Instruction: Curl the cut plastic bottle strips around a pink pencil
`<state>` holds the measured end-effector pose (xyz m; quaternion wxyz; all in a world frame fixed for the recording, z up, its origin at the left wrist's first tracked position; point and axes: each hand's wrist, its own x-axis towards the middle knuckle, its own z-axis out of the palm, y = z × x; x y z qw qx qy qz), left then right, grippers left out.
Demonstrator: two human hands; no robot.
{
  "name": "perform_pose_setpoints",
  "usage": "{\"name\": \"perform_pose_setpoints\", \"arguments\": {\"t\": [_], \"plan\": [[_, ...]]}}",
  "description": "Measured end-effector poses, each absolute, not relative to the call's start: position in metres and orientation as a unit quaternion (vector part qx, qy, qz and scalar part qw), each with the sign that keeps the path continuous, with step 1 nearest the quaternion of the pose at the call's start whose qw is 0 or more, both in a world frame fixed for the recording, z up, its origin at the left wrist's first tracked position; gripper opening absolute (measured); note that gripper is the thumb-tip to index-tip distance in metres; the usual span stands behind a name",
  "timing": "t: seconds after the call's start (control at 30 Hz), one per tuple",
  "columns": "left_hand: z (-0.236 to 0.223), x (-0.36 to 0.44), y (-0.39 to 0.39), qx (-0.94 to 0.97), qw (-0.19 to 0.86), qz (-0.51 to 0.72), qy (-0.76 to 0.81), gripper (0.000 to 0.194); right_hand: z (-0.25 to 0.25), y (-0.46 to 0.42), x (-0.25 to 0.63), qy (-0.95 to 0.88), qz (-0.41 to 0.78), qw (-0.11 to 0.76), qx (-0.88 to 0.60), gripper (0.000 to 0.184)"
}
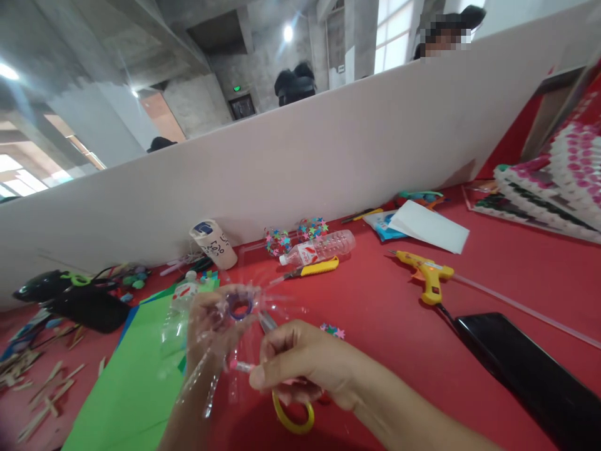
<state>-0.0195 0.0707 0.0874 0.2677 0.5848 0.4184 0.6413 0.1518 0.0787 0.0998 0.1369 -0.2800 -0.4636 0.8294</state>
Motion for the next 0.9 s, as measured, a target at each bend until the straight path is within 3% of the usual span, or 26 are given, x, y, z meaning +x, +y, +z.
{"name": "perform_pose_setpoints", "arguments": {"t": [0.43, 0.7, 0.9], "plan": [[0.079, -0.024, 0.069, 0.599, 0.359, 0.601, 0.389, 0.027, 0.120, 0.071, 0.169, -0.654, 0.670, 0.209, -0.283, 0.039], [0.080, -0.024, 0.072, 0.615, 0.396, 0.612, 0.300, 0.032, 0.092, 0.072, 0.146, -0.492, 0.847, 0.085, -0.183, 0.028], [0.085, -0.020, 0.065, 0.584, 0.455, 0.599, 0.306, 0.026, 0.072, 0.069, 0.133, -0.394, 0.913, 0.056, -0.091, 0.025]]}}
